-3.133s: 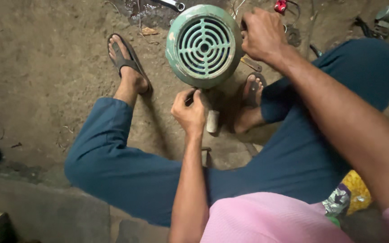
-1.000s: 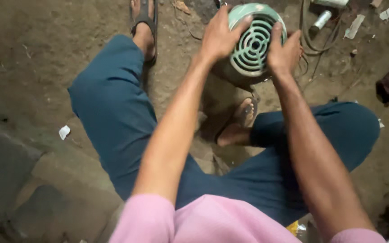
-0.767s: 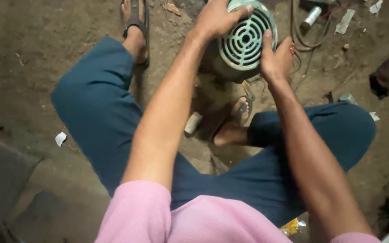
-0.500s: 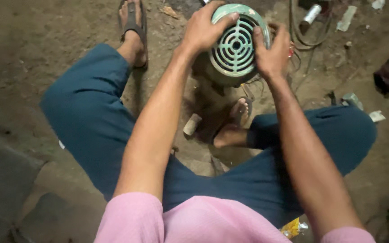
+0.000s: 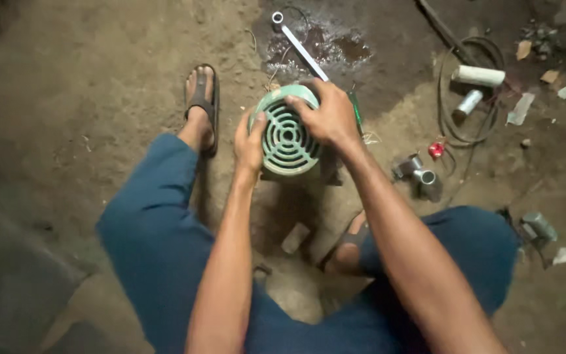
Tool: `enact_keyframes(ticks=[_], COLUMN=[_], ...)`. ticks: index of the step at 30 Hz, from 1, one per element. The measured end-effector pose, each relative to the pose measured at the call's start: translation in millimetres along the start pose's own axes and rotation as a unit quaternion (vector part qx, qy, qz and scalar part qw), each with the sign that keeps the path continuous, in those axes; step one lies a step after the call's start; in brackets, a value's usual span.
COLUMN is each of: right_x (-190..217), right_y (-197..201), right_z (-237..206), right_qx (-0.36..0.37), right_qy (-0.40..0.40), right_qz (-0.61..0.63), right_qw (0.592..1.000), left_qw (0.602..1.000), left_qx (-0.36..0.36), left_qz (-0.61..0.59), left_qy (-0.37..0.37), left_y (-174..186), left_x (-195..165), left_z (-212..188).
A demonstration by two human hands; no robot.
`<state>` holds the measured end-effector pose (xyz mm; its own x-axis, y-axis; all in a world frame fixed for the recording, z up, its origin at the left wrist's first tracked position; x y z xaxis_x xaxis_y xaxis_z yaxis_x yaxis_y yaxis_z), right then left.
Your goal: The person sits on the floor repairing a green electric water pump. They unscrew and remove the fan cover, work on the motor housing, fit a red terminal block onto the motor, and tighten components using a wrench and a screwdriver.
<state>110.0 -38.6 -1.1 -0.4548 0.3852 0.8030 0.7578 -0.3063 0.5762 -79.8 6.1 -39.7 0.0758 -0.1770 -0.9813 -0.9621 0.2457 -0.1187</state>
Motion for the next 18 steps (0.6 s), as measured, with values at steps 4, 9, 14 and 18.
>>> enact_keyframes(ticks=[4, 9, 14, 18], right_x=[12.4, 16.5, 38.8, -25.9], right_y=[-11.8, -23.3, -52.1, 5.1], right_z=[-5.6, -29.6, -19.6, 49.8], right_qx=[0.024, -0.004, 0.1, 0.103], right_qy=[0.002, 0.015, 0.086, -0.099], right_qz=[-0.048, -0.097, -0.129, 0.07], right_qw=[0.999, 0.995, 0.983, 0.987], left_qw=[0.99, 0.955, 0.922, 0.958], left_qx=[0.039, -0.047, -0.091, -0.125], left_qz=[0.077, 0.293, 0.354, 0.237], left_qy=[-0.113, 0.004, 0.132, 0.106], left_y=[9.6, 27.6, 71.5, 119.0], left_x=[-8.4, -4.4, 18.9, 53.1], left_z=[5.2, -16.0, -15.8, -8.3])
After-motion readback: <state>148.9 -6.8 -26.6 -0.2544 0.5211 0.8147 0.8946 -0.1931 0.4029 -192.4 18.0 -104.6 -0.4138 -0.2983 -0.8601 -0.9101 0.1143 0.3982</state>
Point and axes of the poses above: each hand's wrist, its own z-axis towards the middle knuckle, its own y-axis out of the back of the hand, x = y × z, the point moved 7 cm from there along z, towards the middle knuckle, and after that the axes turned 9 degrees about -y, right-handed, at the moved point
